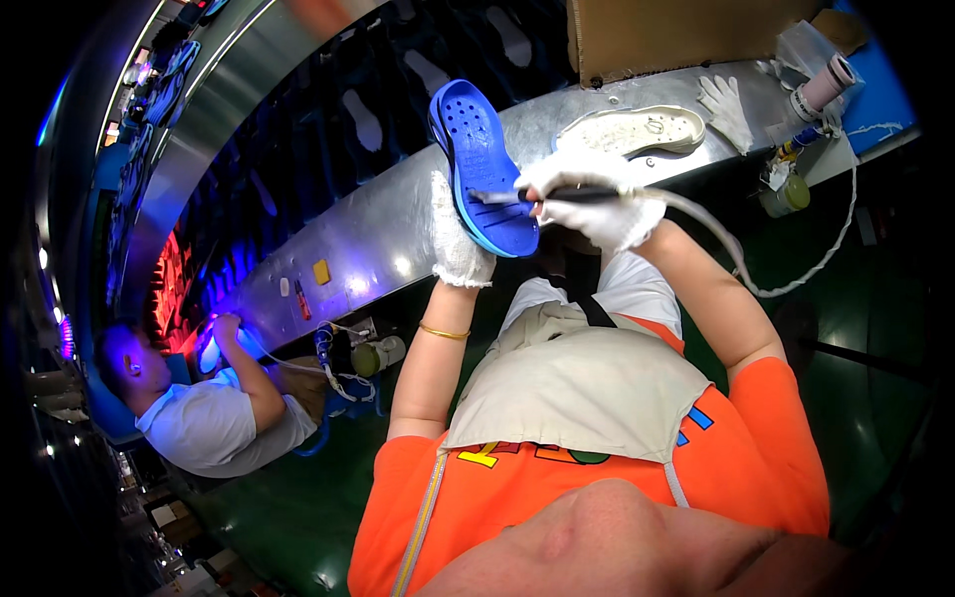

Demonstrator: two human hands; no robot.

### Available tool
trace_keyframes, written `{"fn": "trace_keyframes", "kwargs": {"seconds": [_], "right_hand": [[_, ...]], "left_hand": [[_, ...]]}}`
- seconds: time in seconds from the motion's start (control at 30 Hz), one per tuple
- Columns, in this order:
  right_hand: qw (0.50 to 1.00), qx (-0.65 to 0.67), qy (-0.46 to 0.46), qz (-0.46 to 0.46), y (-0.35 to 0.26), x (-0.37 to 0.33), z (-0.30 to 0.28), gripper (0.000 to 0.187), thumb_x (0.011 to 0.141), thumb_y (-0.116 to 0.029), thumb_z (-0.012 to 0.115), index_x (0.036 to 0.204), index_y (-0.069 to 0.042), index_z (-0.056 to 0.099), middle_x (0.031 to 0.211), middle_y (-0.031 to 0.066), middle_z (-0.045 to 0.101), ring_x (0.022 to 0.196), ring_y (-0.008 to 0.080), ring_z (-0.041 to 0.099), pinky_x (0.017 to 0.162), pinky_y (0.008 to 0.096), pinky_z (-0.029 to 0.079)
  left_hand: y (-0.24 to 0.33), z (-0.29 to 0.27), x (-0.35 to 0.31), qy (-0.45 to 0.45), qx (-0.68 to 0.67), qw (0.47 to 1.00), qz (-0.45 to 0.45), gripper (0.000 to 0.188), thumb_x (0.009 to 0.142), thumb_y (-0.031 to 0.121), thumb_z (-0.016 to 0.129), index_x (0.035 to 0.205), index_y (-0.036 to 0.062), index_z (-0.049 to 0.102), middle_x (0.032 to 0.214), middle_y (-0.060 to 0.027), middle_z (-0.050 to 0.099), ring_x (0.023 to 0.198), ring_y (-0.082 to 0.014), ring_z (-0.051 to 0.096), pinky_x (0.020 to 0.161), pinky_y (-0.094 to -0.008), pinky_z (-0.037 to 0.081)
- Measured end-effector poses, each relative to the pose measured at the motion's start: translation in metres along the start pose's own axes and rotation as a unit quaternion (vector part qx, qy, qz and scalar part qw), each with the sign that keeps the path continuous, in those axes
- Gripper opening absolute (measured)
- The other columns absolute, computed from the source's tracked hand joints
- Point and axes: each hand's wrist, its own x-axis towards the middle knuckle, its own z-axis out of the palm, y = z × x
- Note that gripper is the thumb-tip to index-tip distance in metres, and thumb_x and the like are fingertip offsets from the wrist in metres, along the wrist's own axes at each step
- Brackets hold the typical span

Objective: The person applies adhesive to a blue shoe sole using a brush, meticulously coating the bottom surface and inner rim before placing it on a workspace tray.

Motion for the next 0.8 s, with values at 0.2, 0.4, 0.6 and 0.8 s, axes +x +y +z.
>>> {"fn": "trace_keyframes", "kwargs": {"seconds": [0.2,0.4,0.6,0.8], "right_hand": [[0.964,-0.175,0.012,-0.202,-0.013,0.042,-0.025,0.020,0.066,0.005,0.066,0.082,-0.005,0.060,0.085,0.0091,0.062,0.082,0.0258,0.061,0.075,0.0317,0.049],[0.967,-0.185,-0.060,-0.166,-0.026,0.029,-0.037,0.007,0.071,-0.006,0.062,0.077,-0.009,0.062,0.083,0.0070,0.063,0.081,0.0249,0.062,0.072,0.0319,0.049],[0.985,-0.106,0.100,-0.086,-0.041,0.017,-0.049,0.017,0.068,0.006,0.072,0.080,-0.004,0.066,0.081,0.0081,0.065,0.073,0.0161,0.062,0.065,0.0253,0.051],[0.991,-0.083,0.096,-0.052,-0.037,0.029,-0.036,0.017,0.067,0.006,0.072,0.079,-0.004,0.065,0.083,0.0080,0.065,0.076,0.0171,0.063,0.067,0.0258,0.051]], "left_hand": [[0.017,0.015,0.000,0.139,0.175,0.975,0.013,0.070,0.090,0.059,0.034,0.128,0.0016,0.043,0.117,-0.0199,0.056,0.100,-0.0350,0.060,0.088,-0.0448,0.050],[0.047,0.051,0.010,0.202,0.310,0.921,0.122,0.066,0.089,0.059,0.041,0.124,0.0033,0.048,0.107,-0.0126,0.061,0.089,-0.0240,0.063,0.081,-0.0355,0.053],[0.147,0.122,0.073,-0.078,0.369,0.920,0.106,0.081,0.089,0.064,0.024,0.135,-0.0031,0.031,0.122,-0.0253,0.050,0.105,-0.0365,0.056,0.090,-0.0486,0.048],[0.331,0.098,0.200,0.151,0.576,0.784,0.176,0.069,0.093,0.048,0.037,0.137,-0.0043,0.031,0.137,-0.0225,0.040,0.128,-0.0366,0.035,0.107,-0.0417,0.030]]}}
